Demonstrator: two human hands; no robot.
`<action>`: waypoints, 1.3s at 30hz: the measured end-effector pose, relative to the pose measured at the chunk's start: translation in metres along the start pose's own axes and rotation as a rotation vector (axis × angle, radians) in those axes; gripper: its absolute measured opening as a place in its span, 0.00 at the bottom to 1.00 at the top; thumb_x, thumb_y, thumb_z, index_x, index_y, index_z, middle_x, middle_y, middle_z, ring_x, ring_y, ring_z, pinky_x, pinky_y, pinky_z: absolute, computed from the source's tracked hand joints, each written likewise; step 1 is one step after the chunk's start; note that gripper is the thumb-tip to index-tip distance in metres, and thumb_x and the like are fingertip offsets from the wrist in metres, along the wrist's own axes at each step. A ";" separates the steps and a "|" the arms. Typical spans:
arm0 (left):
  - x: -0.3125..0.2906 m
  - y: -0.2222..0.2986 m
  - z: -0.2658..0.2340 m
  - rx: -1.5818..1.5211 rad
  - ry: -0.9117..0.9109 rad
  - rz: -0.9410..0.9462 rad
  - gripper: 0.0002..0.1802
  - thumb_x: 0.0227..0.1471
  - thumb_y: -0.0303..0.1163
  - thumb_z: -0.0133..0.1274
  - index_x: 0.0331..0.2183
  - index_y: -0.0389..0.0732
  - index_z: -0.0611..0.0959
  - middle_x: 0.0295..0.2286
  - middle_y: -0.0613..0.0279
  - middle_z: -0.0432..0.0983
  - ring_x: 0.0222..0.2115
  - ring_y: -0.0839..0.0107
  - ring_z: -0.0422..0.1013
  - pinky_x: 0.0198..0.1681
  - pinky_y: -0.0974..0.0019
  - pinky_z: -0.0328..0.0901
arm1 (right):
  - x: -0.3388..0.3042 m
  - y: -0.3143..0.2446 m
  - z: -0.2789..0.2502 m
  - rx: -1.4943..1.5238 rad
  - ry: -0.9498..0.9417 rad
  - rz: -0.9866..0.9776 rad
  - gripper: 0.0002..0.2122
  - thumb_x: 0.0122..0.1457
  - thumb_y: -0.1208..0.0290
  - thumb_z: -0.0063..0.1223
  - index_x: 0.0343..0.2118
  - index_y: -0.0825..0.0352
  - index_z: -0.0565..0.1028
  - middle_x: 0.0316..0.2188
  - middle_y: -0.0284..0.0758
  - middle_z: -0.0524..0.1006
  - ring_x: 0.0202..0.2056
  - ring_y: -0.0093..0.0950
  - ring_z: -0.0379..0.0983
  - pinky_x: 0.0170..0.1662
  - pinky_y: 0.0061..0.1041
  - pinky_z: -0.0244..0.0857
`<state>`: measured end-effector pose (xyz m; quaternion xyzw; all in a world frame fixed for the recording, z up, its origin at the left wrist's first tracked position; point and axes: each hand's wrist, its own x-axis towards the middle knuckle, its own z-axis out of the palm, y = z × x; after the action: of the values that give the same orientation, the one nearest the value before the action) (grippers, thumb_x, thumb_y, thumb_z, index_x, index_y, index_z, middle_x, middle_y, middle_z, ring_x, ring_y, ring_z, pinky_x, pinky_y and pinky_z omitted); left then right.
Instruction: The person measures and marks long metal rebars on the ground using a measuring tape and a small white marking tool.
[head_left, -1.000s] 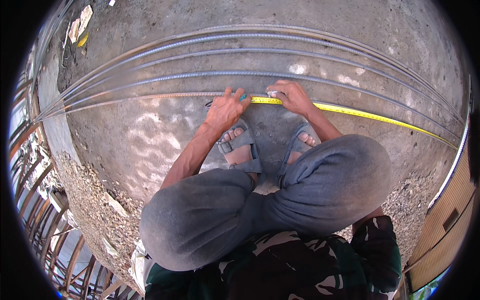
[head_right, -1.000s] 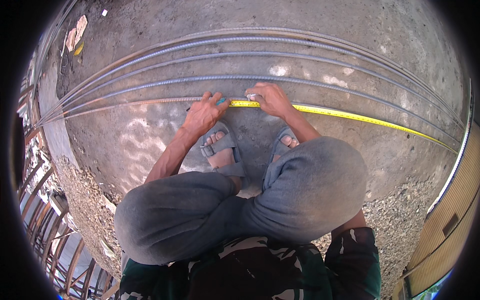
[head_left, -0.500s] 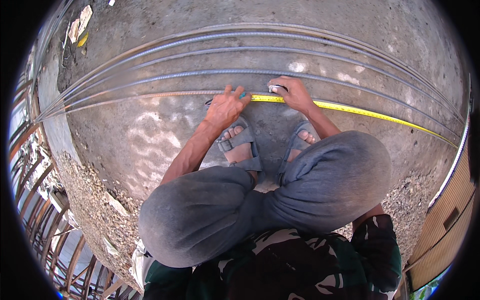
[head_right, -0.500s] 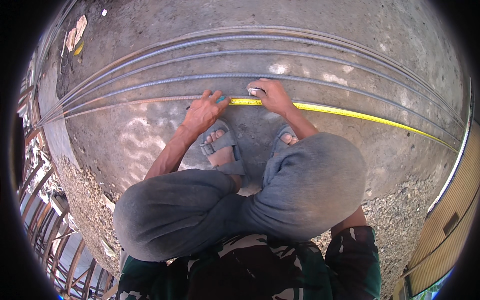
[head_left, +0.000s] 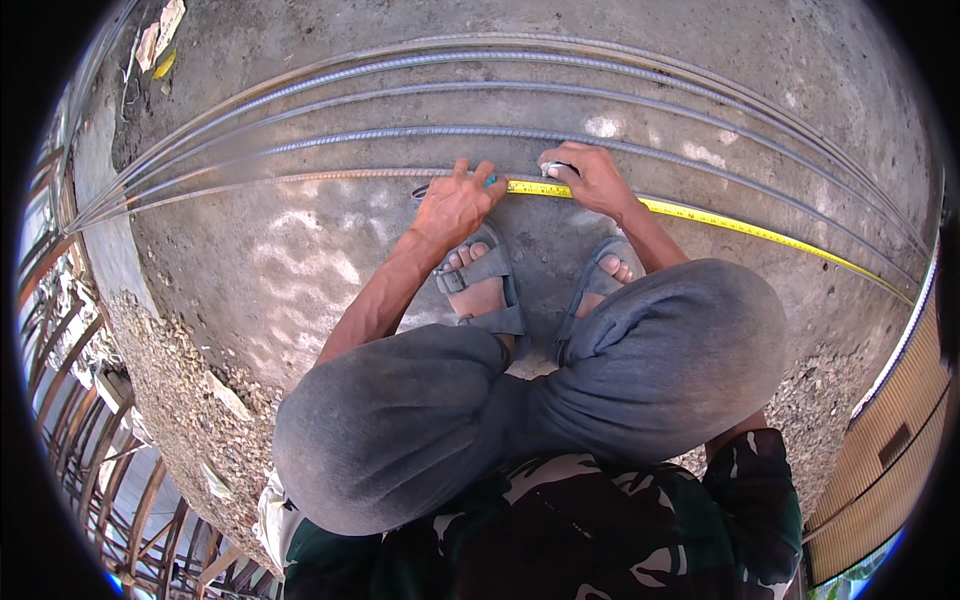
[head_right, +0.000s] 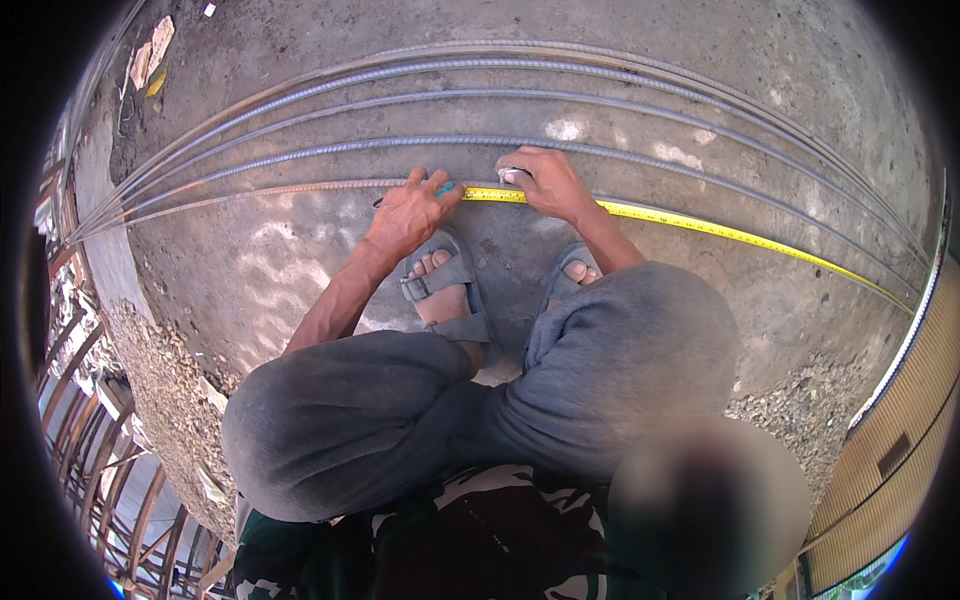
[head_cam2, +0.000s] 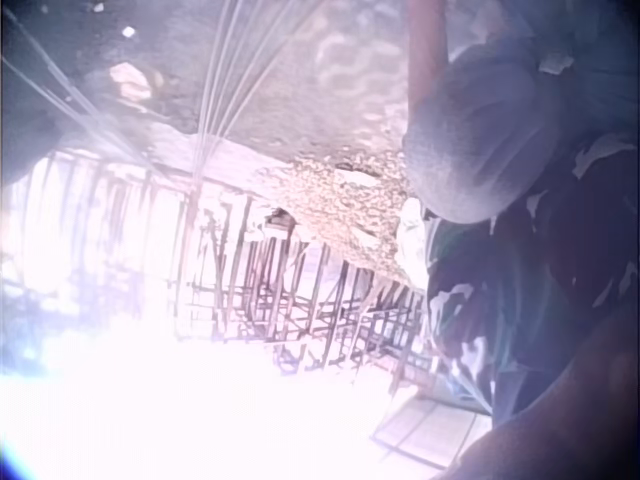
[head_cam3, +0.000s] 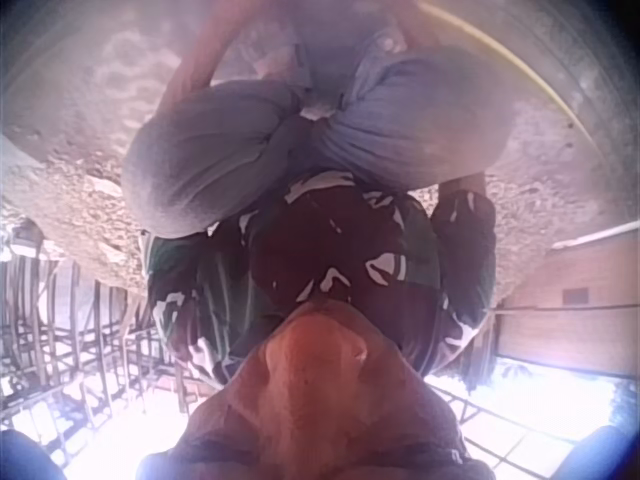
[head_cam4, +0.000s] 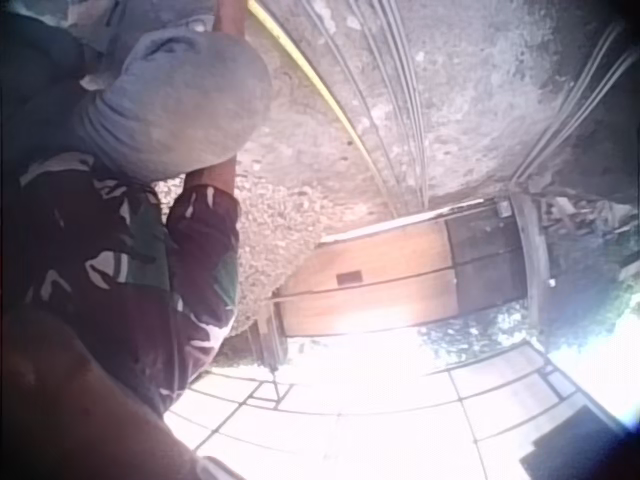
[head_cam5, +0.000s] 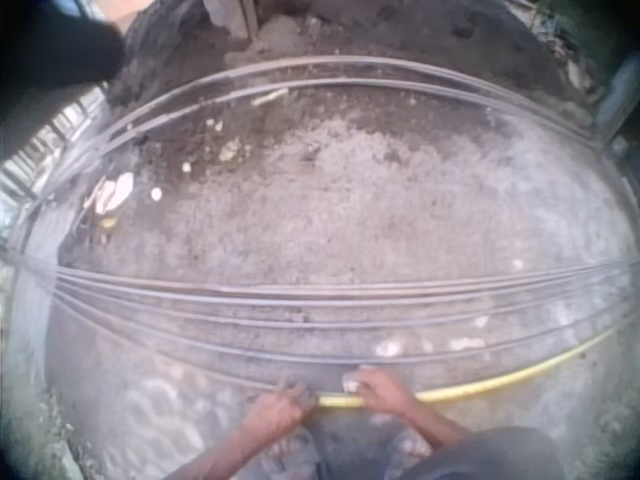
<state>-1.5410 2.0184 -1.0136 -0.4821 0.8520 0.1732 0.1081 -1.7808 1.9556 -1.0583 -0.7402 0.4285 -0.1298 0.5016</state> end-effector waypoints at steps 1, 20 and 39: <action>0.000 0.000 -0.001 -0.006 0.000 0.001 0.18 0.55 0.31 0.49 0.49 0.48 0.79 0.41 0.59 0.70 0.42 0.59 0.70 0.34 0.62 0.75 | -0.001 0.001 -0.001 -0.018 -0.020 -0.045 0.10 0.55 0.78 0.53 0.40 0.68 0.78 0.35 0.41 0.77 0.37 0.42 0.75 0.41 0.37 0.67; 0.001 -0.001 -0.001 -0.047 -0.006 -0.017 0.17 0.54 0.31 0.50 0.47 0.47 0.80 0.41 0.58 0.71 0.42 0.58 0.71 0.34 0.60 0.75 | -0.018 -0.004 0.011 -0.047 0.125 0.024 0.10 0.55 0.74 0.55 0.41 0.66 0.77 0.35 0.40 0.77 0.37 0.41 0.76 0.40 0.37 0.69; 0.002 0.000 0.000 -0.077 -0.020 -0.026 0.16 0.55 0.34 0.53 0.47 0.48 0.80 0.42 0.60 0.71 0.41 0.58 0.70 0.36 0.60 0.74 | -0.025 0.000 0.014 -0.154 0.146 -0.201 0.11 0.49 0.79 0.60 0.38 0.68 0.78 0.37 0.39 0.78 0.38 0.39 0.76 0.41 0.33 0.70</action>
<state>-1.5415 2.0172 -1.0143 -0.4953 0.8372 0.2093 0.1002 -1.7872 1.9835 -1.0587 -0.8042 0.3965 -0.1997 0.3952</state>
